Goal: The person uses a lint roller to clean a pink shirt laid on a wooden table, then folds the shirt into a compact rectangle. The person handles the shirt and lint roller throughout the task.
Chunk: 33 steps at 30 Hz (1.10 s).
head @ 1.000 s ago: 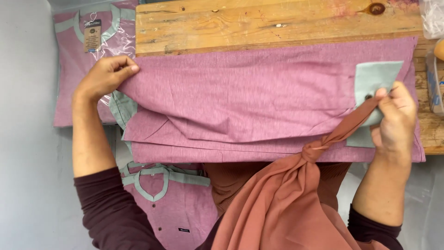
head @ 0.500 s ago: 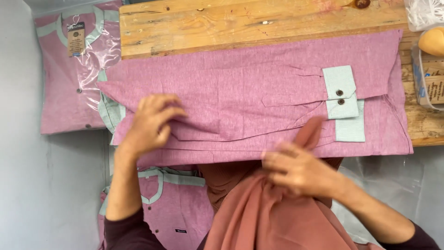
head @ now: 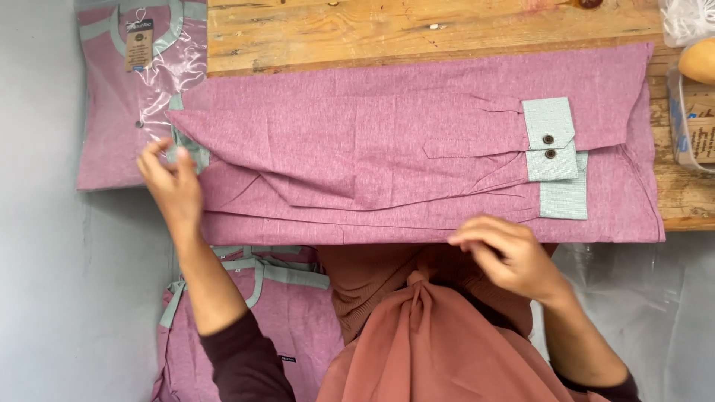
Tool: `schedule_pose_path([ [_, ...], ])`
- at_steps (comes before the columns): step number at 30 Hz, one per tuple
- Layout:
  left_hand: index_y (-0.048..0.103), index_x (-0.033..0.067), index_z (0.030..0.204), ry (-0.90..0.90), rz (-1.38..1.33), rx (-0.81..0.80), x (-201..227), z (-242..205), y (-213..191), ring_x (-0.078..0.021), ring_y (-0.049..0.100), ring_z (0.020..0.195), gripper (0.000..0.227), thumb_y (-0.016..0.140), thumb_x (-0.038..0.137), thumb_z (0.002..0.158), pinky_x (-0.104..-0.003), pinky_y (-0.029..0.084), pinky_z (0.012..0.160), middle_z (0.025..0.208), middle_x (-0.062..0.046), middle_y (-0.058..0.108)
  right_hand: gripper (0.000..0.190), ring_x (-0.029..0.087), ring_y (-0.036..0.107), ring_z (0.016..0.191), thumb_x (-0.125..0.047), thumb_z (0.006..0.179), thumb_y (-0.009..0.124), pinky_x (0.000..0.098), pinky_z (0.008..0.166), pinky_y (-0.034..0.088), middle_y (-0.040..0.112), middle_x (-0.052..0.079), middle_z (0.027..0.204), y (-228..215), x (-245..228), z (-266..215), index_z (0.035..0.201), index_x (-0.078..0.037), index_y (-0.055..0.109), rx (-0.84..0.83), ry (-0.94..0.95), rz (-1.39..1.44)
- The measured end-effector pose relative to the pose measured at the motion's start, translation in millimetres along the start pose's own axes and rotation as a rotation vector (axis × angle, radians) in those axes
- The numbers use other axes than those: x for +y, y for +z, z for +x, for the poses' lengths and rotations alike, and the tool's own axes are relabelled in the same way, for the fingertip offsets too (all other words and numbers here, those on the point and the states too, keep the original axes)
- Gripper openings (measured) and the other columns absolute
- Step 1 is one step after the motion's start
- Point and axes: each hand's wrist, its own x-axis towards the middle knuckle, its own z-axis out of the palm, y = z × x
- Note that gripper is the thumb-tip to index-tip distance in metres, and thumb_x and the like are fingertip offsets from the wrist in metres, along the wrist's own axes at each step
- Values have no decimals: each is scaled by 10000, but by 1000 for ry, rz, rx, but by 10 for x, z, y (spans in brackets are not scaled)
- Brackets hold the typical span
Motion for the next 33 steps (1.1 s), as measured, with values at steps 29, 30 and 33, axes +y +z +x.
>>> schedule_pose_path([
  [29, 358, 218, 1617, 243, 322, -782, 1226, 92, 485, -380, 94, 1589, 775, 546, 579, 957, -613, 17, 1243, 1731, -133, 184, 758, 427, 191, 1551, -537, 1024, 486, 645, 1216, 53, 311, 254, 1652, 448, 298, 1249, 1597, -55, 370, 21, 167, -856],
  [30, 358, 218, 1617, 256, 317, -784, 1221, 79, 467, -380, 94, 1589, 775, 546, 579, 957, -613, 17, 1243, 1731, -133, 184, 758, 427, 191, 1551, -537, 1024, 486, 645, 1216, 53, 311, 254, 1652, 315, 357, 1146, 1597, -55, 370, 31, 175, -860],
  [33, 318, 230, 1630, 177, 301, -818, 1159, 67, 482, -390, 115, 1576, 735, 522, 534, 993, -596, 27, 1245, 1719, -152, 188, 707, 363, 182, 1570, -583, 1044, 412, 610, 1235, 38, 309, 175, 1675, -81, 578, 816, 1604, -153, 377, 13, 315, -902],
])
